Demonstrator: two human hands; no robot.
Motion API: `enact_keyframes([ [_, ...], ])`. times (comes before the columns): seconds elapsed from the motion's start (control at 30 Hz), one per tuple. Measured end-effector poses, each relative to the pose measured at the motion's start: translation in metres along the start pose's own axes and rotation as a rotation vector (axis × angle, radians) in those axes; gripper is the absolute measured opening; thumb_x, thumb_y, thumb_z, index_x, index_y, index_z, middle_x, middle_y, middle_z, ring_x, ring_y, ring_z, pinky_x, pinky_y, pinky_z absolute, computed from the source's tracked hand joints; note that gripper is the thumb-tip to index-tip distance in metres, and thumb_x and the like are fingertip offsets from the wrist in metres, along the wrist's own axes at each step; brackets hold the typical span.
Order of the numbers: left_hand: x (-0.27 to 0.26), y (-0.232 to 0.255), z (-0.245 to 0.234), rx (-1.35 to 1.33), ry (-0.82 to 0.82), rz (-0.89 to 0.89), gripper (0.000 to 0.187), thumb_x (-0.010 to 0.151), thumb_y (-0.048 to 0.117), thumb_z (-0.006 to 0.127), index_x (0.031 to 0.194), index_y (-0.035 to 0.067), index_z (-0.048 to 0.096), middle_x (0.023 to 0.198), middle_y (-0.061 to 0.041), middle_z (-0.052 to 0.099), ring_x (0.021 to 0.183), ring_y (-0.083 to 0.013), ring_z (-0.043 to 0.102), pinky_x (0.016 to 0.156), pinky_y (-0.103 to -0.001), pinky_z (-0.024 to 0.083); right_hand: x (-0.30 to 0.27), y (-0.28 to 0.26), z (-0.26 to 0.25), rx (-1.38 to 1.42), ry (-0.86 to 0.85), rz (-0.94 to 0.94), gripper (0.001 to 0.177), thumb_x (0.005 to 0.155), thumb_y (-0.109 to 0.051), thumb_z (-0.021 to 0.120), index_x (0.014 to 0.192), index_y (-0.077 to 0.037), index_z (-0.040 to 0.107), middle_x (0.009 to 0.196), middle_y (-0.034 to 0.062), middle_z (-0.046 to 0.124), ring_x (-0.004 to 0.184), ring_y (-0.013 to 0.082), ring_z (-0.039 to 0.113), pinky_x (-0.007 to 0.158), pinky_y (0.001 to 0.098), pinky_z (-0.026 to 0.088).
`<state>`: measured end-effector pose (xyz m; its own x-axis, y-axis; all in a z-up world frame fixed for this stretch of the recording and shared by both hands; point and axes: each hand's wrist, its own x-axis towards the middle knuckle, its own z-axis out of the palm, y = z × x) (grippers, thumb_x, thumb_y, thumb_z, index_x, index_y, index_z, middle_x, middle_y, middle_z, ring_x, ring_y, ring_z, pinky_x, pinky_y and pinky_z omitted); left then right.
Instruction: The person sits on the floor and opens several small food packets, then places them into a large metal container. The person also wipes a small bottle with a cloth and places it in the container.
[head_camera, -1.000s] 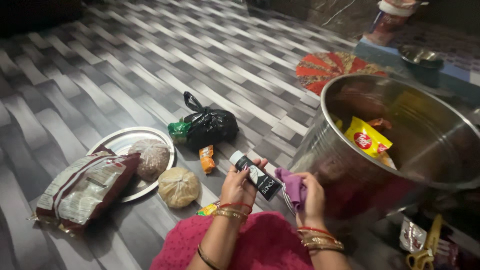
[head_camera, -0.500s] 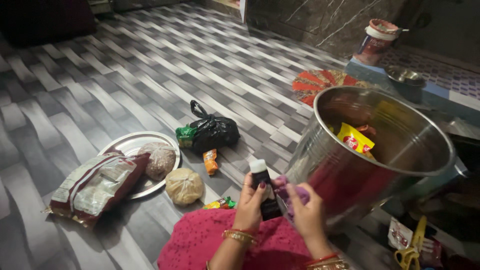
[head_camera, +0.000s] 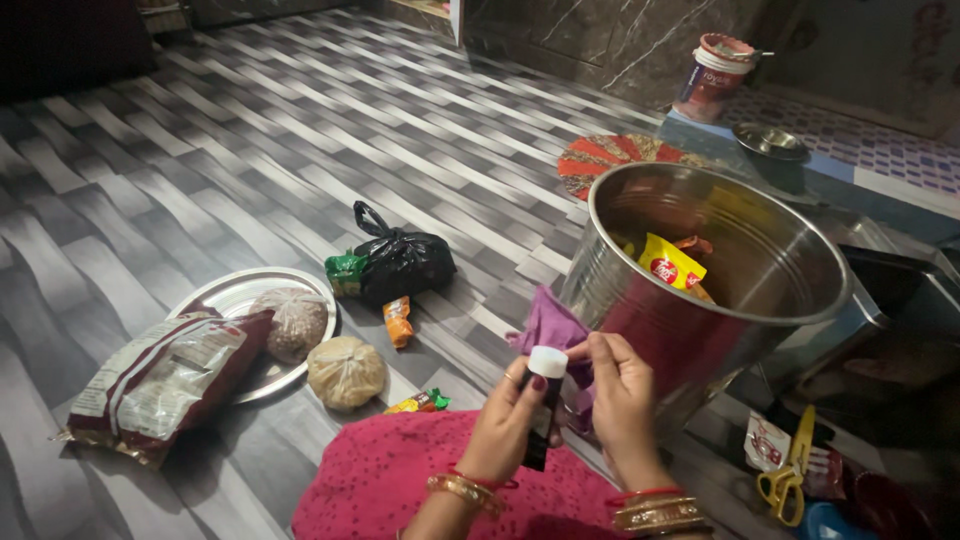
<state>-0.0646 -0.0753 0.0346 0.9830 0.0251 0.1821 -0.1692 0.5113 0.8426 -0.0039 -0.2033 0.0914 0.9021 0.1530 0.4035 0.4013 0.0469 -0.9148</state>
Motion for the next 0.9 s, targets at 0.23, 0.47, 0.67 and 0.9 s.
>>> enact_keyframes([
  [0.23, 0.002, 0.029, 0.018, 0.064, 0.022, -0.041, 0.034, 0.106, 0.032, 0.043, 0.129, 0.011, 0.058, 0.072, -0.005, 0.064, 0.057, -0.0126, 0.062, 0.053, -0.025, 0.05, -0.001, -0.049, -0.011, -0.428, -0.166, -0.366, 0.026, 0.089, -0.031, 0.071, 0.099, -0.007, 0.073, 0.09, 0.0038, 0.07, 0.083, 0.0184, 0.065, 0.074, 0.0337, 0.051],
  [0.47, -0.017, 0.067, 0.024, 0.793, -0.076, 0.107, 0.026, 0.104, 0.026, 0.048, 0.113, 0.007, 0.063, 0.071, -0.007, 0.069, 0.059, -0.0182, 0.069, 0.057, -0.032, 0.052, 0.007, -0.082, -0.033, -0.784, -0.455, -0.303, 0.038, 0.08, -0.044, 0.075, 0.079, -0.007, 0.067, 0.071, 0.0076, 0.062, 0.066, 0.0271, 0.062, 0.061, 0.0402, 0.049],
  [0.67, -0.019, 0.075, 0.03, 0.999, -0.092, 0.312, 0.037, 0.09, 0.032, 0.072, 0.118, 0.01, 0.064, 0.078, -0.013, 0.068, 0.072, -0.0339, 0.069, 0.063, -0.041, 0.051, 0.004, -0.066, -0.041, -0.669, -0.404, -0.392, 0.035, 0.099, -0.032, 0.059, 0.075, -0.007, 0.062, 0.069, 0.0088, 0.059, 0.07, 0.0299, 0.058, 0.065, 0.0409, 0.046],
  [0.9, -0.018, 0.077, 0.029, 0.954, -0.142, 0.419, 0.046, 0.083, 0.041, 0.083, 0.112, 0.01, 0.067, 0.08, -0.009, 0.071, 0.072, -0.0265, 0.072, 0.066, -0.034, 0.056, -0.001, -0.028, -0.044, -0.013, -0.403, 0.042, 0.044, 0.107, -0.039, 0.049, 0.091, -0.001, 0.067, 0.08, 0.0003, 0.063, 0.077, 0.0089, 0.057, 0.068, 0.0294, 0.047],
])
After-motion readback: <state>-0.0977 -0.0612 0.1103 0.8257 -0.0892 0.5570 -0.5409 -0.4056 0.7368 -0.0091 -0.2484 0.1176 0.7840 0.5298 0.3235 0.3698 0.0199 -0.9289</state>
